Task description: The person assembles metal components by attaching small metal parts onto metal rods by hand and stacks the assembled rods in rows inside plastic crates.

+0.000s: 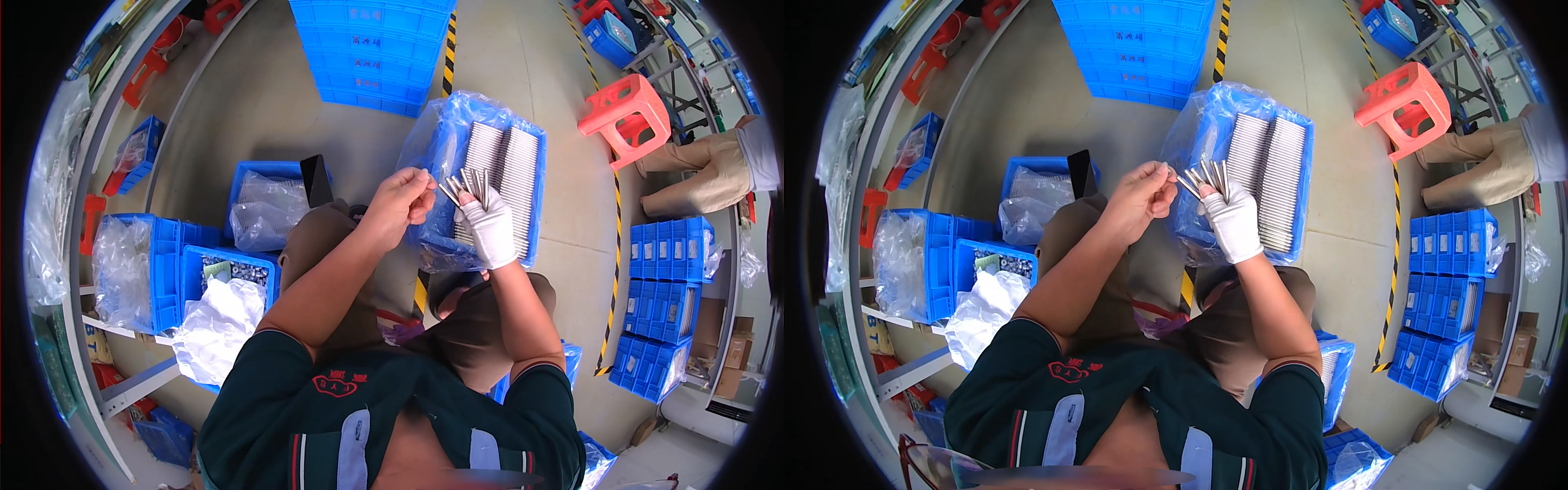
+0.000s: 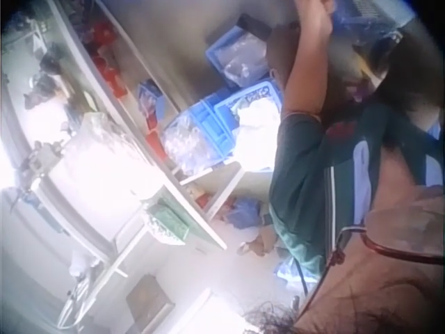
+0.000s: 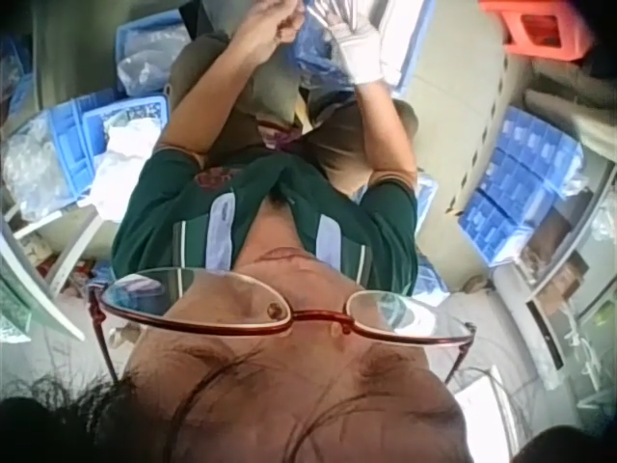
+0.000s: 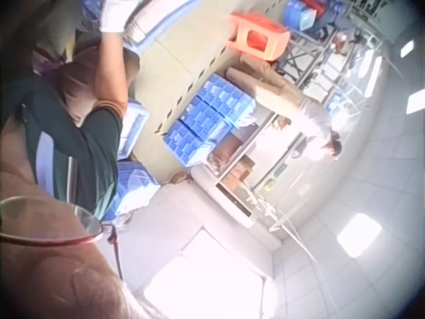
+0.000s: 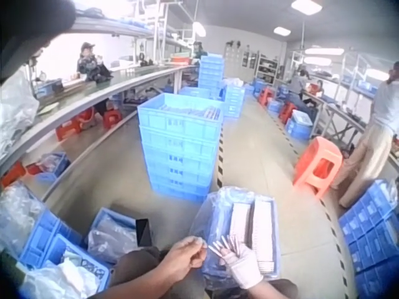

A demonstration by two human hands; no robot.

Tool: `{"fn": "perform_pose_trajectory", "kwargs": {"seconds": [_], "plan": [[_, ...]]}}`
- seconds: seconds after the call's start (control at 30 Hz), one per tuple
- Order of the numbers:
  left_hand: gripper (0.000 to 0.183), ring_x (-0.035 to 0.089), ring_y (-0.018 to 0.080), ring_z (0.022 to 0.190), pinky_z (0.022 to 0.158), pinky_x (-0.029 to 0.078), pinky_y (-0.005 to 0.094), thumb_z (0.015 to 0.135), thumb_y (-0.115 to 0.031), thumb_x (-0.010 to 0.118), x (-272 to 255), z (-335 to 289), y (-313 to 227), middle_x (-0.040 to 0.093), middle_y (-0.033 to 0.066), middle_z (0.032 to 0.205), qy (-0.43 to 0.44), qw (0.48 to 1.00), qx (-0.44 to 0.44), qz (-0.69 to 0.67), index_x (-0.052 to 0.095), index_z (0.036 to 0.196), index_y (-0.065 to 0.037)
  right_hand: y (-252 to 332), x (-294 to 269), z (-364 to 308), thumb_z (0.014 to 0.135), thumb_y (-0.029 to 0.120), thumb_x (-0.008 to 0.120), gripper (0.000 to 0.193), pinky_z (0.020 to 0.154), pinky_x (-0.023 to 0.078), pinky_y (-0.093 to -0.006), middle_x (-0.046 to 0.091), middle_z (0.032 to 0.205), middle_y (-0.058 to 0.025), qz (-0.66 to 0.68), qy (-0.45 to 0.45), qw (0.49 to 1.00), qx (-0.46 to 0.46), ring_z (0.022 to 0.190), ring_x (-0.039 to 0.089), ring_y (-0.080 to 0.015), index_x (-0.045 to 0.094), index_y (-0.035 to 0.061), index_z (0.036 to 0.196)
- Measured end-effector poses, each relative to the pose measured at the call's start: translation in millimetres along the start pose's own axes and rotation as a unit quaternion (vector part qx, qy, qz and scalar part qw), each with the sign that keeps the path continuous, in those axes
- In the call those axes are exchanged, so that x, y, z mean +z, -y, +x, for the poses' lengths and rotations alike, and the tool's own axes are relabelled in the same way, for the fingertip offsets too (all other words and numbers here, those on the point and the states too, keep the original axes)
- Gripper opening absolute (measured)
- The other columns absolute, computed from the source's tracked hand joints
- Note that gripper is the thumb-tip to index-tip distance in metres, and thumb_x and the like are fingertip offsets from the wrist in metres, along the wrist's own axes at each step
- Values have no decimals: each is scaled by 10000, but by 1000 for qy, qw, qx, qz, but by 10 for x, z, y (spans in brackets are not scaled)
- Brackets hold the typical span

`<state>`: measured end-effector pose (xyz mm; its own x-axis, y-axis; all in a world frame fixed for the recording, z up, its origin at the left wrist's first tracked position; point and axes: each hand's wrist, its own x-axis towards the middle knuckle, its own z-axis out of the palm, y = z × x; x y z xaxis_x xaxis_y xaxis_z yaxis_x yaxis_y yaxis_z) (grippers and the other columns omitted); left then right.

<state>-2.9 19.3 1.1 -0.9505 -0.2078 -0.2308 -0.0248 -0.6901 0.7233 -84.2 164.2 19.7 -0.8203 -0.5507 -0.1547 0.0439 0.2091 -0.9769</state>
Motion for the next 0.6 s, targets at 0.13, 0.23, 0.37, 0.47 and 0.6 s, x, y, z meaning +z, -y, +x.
{"fn": "perform_pose_trajectory", "kwargs": {"seconds": [0.13,0.23,0.37,0.47,0.6], "plan": [[155,409,81,540,508,326,225,891,-204,506,12,-12,5,497,25,670,26,998,8,-57,505,859,-53,-28,24,14,831,106,587,124,481,388,-215,554,600,-19,-75,-46,991,-106,504,456,-66,589,10,909],[118,433,90,557,532,351,241,872,-166,531,-19,-13,14,511,25,687,29,997,1,-78,520,861,-49,14,40,-2,817,95,599,120,504,408,-232,555,595,-30,-107,-48,988,-101,521,473,-74,591,7,900],[111,442,101,566,548,361,251,880,-152,517,-58,11,54,517,30,703,44,997,-1,-69,544,890,-46,-21,36,9,803,92,612,104,495,407,-244,547,583,-49,-129,-55,981,-134,508,471,-88,600,15,872],[109,458,107,578,564,381,261,872,-131,525,-75,9,44,527,27,708,42,997,3,-63,566,917,-40,-4,54,-2,793,95,623,102,493,409,-253,545,582,-63,-155,-66,972,-162,501,475,-101,603,20,858],[118,495,114,604,597,421,266,856,-124,552,-63,-31,-40,557,37,740,33,999,10,-9,592,920,-33,35,38,-18,784,102,634,111,496,419,-270,558,600,-85,-172,-67,967,-179,498,497,-136,600,22,853]]}}
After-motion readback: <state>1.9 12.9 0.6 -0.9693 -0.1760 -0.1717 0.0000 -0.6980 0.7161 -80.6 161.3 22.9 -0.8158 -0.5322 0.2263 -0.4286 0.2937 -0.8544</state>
